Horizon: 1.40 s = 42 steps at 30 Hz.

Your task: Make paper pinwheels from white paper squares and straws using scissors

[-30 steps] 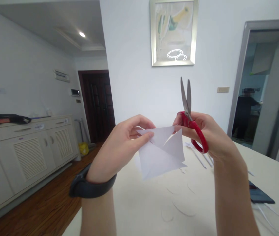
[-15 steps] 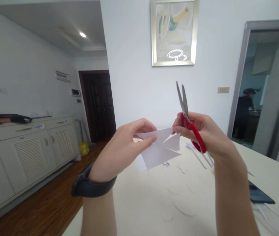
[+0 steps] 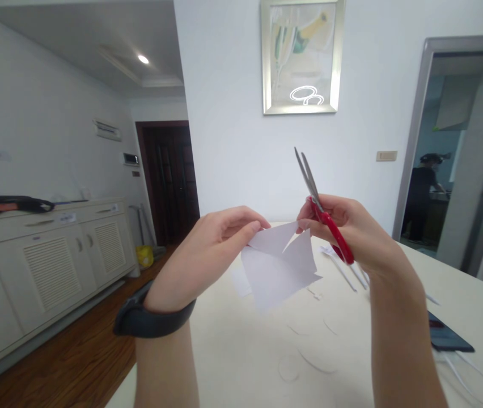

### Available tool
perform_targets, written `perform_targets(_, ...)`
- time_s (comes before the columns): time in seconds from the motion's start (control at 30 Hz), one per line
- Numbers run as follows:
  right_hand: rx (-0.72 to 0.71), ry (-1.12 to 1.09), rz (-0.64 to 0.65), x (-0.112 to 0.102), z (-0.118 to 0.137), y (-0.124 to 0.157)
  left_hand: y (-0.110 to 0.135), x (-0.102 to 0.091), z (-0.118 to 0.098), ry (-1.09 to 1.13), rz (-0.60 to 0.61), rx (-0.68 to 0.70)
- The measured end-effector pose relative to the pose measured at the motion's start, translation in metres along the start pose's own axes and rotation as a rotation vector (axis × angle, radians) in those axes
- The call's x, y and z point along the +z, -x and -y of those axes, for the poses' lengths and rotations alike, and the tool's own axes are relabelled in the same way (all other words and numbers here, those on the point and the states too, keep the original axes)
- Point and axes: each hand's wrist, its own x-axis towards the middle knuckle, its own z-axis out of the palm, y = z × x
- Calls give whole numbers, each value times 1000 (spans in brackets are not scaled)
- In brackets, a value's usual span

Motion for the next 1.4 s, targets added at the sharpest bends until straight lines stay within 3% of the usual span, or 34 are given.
perform_targets(0.33,6,2,-20,-1,1,1,1,-3,2,83,1,-3)
perform_targets(0.83,-12,46,90,12,8,0,1,11,-14,35,108,62)
perform_targets(1.4,14,-30,116,10,9,2,-1,13,-13,48,22,62)
